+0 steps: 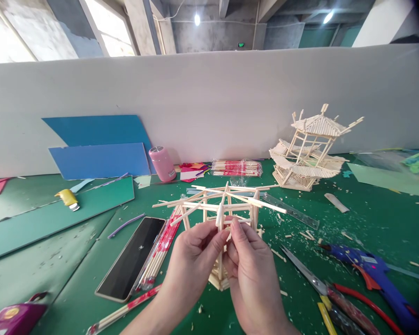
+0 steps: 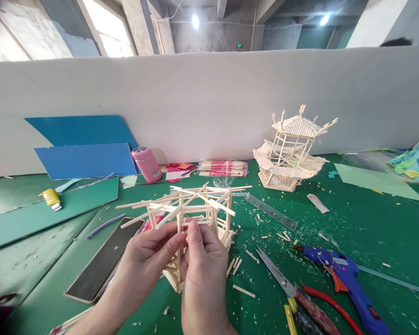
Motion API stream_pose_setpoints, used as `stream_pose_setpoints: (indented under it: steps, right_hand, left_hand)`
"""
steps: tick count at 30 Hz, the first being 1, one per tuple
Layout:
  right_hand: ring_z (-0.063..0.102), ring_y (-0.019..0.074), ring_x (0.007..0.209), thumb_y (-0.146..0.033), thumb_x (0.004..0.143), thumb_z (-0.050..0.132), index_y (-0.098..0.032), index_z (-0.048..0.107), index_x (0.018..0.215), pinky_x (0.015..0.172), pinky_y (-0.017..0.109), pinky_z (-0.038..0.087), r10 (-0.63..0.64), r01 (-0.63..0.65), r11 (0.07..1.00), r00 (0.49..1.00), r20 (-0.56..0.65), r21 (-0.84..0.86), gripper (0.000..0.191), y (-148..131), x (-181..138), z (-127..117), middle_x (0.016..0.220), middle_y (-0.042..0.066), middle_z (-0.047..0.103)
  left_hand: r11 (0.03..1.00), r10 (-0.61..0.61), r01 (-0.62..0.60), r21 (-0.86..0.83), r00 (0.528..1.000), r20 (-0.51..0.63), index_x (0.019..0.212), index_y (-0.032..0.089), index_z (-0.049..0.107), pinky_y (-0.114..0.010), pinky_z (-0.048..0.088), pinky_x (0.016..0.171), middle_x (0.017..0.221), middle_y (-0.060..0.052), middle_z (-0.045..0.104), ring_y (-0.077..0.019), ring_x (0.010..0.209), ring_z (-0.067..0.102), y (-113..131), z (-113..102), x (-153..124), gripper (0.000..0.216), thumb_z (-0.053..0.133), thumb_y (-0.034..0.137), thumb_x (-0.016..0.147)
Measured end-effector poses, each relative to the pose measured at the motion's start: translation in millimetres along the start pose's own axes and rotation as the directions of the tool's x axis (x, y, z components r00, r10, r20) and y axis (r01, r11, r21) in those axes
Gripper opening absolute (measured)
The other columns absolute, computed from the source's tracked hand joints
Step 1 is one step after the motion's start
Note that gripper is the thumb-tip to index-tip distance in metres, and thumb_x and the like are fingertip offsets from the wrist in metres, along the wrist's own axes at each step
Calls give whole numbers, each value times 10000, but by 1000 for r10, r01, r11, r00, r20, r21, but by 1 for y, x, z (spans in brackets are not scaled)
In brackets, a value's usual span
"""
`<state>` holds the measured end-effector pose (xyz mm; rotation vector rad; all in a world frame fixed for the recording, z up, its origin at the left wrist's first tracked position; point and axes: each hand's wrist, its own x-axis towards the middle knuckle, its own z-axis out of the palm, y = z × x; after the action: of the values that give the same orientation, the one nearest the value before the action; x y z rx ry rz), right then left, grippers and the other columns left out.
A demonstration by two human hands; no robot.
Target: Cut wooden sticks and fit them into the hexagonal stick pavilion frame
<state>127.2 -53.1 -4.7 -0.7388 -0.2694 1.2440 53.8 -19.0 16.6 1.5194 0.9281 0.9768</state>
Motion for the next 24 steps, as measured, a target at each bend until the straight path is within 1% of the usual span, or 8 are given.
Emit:
stream_pose_setpoints:
  steps: [4,6,11,15,18,20,24]
  right_hand:
    - [445,48,496,-344,808,583,-213,673,755,429,141,353,-8,8,999,1000,10,-42,168,2,1,-2,599,-49,551]
    - [426,45,492,-350,814,576,-214,673,762,412,138,329,-10,11,999,1000,10,-47,175,3,1,-3,606,-51,542]
    - [419,41,500,-377,801,586,-209,675,747,431,125,335,-16,16,999,1000,-11,-41,197,3,0,-4,569,-59,503]
    - [489,65,561,-347,814,575,-210,675,743,434,151,356,-29,30,999,999,26,-27,184,1,1,-3,645,-31,573]
    - [513,70,589,-336,810,581,-210,672,733,451,146,375,-24,25,999,999,25,-30,174,0,1,-3,680,-20,606]
    - [504,57,568,-341,798,597,-210,675,739,447,126,371,-17,17,999,1000,5,-37,164,0,1,-3,660,-26,606]
    - [430,30,468,-338,763,634,-198,685,726,373,104,307,-9,8,999,999,-32,-39,153,-1,0,-3,610,-36,595]
  left_hand:
    - [1000,-7,7,23,1000,11,844,172,729,-143,483,584,714,-4,725,-118,652,622,0,-1,1,163,598,152,749]
    - [1000,-12,11,20,1000,22,847,172,729,-149,484,575,703,-4,722,-119,640,618,0,-2,1,163,598,160,751]
    - [1000,-18,19,-20,1000,18,827,189,730,-134,476,563,651,18,711,-104,612,606,0,-1,-1,155,607,149,742]
    - [1000,-21,21,-16,1000,16,805,186,732,-125,470,572,668,20,709,-97,622,599,-1,0,-1,140,611,157,741]
    - [1000,-26,26,5,999,27,811,174,728,-141,474,577,687,8,709,-112,642,607,-2,0,0,138,611,172,739]
    - [999,-27,26,24,999,36,811,165,724,-160,478,567,678,0,705,-121,626,603,-2,-1,1,140,604,186,742]
    - [998,-18,16,54,1000,22,755,147,718,-181,468,517,611,-10,679,-126,561,577,-2,0,1,138,592,202,739]
